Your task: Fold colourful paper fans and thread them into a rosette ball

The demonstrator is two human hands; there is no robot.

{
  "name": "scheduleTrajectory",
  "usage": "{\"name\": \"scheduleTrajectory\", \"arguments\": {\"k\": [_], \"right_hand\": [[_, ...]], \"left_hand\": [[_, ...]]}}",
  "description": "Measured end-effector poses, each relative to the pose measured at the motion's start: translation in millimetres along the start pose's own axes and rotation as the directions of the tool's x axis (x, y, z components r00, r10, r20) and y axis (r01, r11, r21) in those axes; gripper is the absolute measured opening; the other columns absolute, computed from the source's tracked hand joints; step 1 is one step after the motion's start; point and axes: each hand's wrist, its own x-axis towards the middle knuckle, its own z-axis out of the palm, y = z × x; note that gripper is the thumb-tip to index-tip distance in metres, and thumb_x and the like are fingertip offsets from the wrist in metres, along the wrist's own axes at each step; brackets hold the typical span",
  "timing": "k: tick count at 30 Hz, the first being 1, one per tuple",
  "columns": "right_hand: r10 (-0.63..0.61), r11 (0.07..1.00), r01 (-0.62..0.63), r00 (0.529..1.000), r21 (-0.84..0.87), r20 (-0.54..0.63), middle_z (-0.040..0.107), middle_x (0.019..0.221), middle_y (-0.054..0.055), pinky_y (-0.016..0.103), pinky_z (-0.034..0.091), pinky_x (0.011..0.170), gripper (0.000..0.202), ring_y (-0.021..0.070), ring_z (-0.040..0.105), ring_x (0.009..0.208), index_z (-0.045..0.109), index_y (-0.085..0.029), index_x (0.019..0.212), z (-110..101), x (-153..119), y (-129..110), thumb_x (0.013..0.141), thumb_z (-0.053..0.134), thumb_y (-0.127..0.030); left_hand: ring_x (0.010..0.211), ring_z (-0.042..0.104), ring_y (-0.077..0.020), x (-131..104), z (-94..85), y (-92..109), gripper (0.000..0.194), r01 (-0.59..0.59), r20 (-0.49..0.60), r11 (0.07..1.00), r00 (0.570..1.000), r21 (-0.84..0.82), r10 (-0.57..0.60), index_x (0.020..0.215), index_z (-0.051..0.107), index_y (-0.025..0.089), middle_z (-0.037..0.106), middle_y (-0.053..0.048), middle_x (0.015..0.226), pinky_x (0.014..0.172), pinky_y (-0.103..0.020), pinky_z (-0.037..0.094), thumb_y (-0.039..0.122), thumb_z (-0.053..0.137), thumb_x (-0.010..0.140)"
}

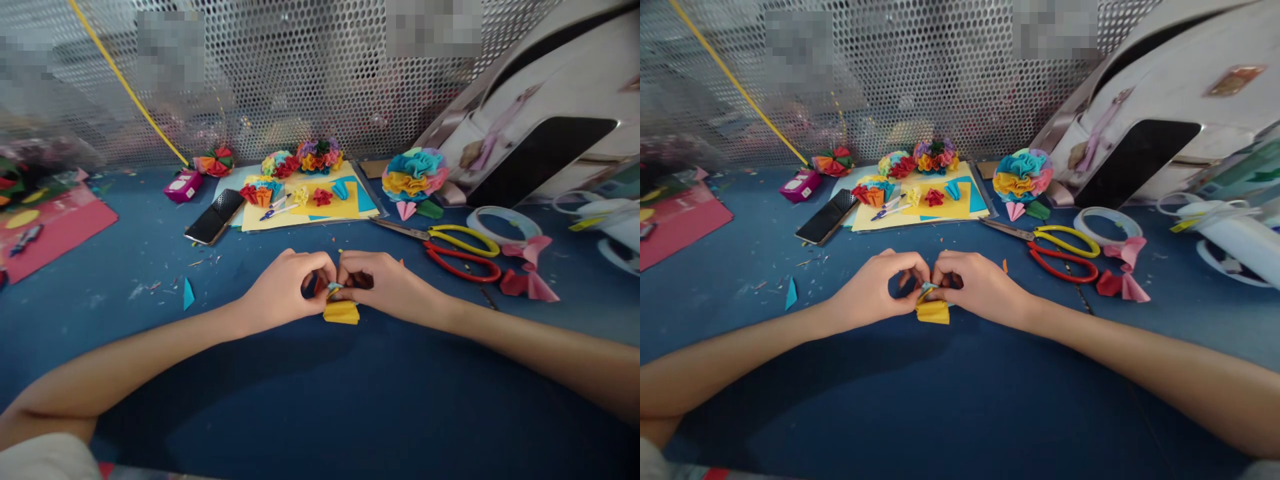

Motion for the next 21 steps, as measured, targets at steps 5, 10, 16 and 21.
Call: {"name": "scheduleTrajectory", "arguments": {"k": [5, 10, 16, 21], "right_hand": [[0.014, 1.0, -0.014, 1.0, 0.02, 0.011, 0.055, 0.074, -0.002, 0.025, 0.036, 0.057, 0.029, 0.0108, 0.047, 0.062, 0.063, -0.019, 0.072, 0, -1, 3, 0.091, 0.071, -0.04], [-0.007, 1.0, 0.007, 0.999, 0.01, 0.031, 0.057, 0.078, -0.001, 0.025, 0.036, 0.06, 0.026, 0.0108, 0.048, 0.064, 0.064, -0.019, 0.073, -2, -2, 3, 0.092, 0.069, -0.035], [-0.029, 1.0, 0.028, 0.999, 0.011, 0.043, 0.058, 0.078, -0.001, 0.025, 0.037, 0.062, 0.023, 0.0112, 0.052, 0.066, 0.063, -0.019, 0.073, -3, -2, 2, 0.093, 0.067, -0.031], [-0.036, 0.999, 0.037, 0.997, -0.009, 0.073, 0.06, 0.081, 0.0, 0.025, 0.039, 0.063, 0.024, 0.0125, 0.056, 0.07, 0.064, -0.019, 0.076, -5, -1, 2, 0.095, 0.064, -0.033]], "left_hand": [[0.07, 0.061, -0.0117, 3, -7.3, -1, 0.011, 0.012, 0.032, 0.996, 0.999, -0.087, -0.009, 0.09, 0.066, 0.02, 0.072, 0.004, 0.08, 0.077, -0.029, 0.043, 0.011, 0.064, 0.084], [0.075, 0.065, -0.0127, 4, -11.6, -1, 0.013, 0.009, 0.046, 0.996, 0.999, -0.086, -0.005, 0.091, 0.069, 0.019, 0.075, 0.003, 0.082, 0.08, -0.029, 0.043, 0.008, 0.066, 0.084], [0.072, 0.063, -0.0124, 5, -10.2, -2, 0.015, 0.022, 0.053, 0.995, 0.998, -0.093, -0.017, 0.091, 0.069, 0.019, 0.076, 0.003, 0.082, 0.079, -0.03, 0.043, 0.007, 0.066, 0.084], [0.069, 0.061, -0.0116, 4, -10.5, -3, 0.015, 0.014, 0.049, 0.996, 0.999, -0.09, -0.009, 0.09, 0.069, 0.019, 0.075, 0.003, 0.081, 0.078, -0.029, 0.041, 0.006, 0.066, 0.083]]}}
